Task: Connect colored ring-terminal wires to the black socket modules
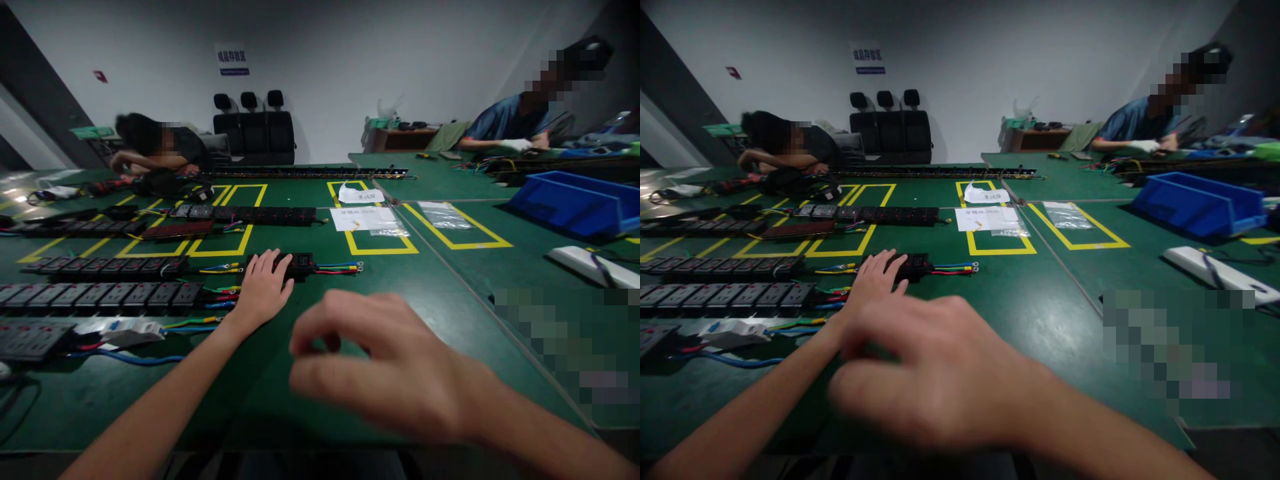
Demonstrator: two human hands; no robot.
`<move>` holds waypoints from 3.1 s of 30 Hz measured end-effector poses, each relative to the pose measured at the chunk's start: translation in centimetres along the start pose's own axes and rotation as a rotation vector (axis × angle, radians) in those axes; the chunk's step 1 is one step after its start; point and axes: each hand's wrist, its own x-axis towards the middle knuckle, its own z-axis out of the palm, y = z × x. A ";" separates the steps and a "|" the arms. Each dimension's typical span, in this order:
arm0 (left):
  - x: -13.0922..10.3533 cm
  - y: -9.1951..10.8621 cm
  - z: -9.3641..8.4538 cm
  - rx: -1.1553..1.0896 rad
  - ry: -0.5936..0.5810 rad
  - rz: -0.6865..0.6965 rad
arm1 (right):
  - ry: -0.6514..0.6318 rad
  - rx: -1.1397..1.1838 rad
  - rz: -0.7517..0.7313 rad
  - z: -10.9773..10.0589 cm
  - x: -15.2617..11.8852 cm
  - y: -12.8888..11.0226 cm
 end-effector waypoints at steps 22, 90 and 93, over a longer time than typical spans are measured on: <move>0.2 -0.3 0.1 -0.015 -0.011 0.025 | 0.029 -0.598 0.327 2.8 -6.0 17.5; 0.0 0.1 -0.6 -0.067 -0.018 -0.006 | 0.090 -0.361 0.946 4.6 -5.8 17.2; -0.2 0.2 -0.5 -0.064 -0.027 -0.009 | 0.095 -0.355 0.959 4.6 -5.9 17.6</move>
